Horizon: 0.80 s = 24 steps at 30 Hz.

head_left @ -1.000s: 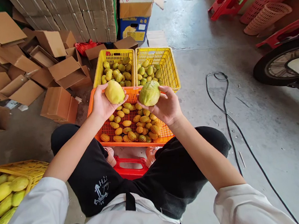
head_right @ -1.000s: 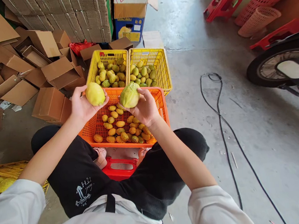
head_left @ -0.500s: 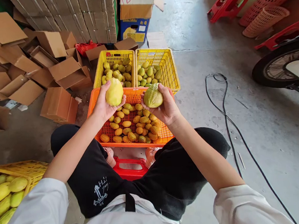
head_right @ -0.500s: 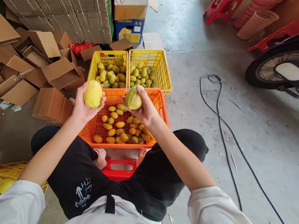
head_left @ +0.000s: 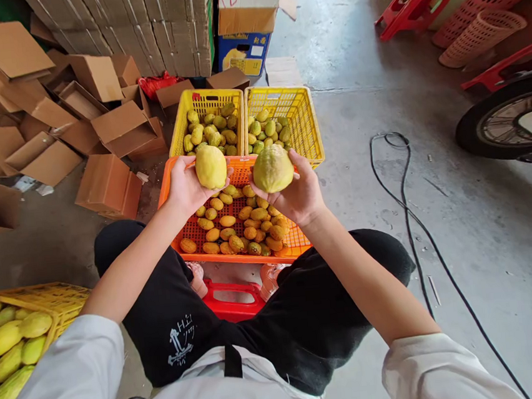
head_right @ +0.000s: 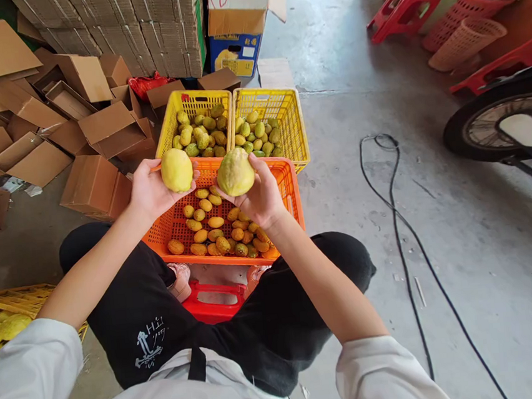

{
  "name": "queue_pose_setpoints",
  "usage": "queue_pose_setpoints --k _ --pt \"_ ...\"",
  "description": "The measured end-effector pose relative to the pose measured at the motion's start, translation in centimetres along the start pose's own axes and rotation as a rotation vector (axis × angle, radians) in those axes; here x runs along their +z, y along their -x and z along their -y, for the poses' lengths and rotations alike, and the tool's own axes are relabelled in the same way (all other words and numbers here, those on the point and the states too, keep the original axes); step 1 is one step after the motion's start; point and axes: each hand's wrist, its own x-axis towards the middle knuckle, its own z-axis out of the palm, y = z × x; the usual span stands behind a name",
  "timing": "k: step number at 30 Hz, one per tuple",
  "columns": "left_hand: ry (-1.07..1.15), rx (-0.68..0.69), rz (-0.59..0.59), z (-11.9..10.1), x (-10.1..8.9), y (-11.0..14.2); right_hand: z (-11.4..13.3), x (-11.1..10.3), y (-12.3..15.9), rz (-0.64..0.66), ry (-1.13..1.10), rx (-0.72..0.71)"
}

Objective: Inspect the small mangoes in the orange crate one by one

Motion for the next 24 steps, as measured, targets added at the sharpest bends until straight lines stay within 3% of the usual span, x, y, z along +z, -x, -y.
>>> queue_pose_setpoints --k 13,24 --pt "-0.056 -0.069 -0.013 0.76 0.20 0.10 -0.47 0.41 0.05 -0.033 0.080 0.053" --pt "-0.055 -0.059 -0.013 0.93 0.11 -0.08 -0.13 0.00 0.27 0.040 0.021 0.023"
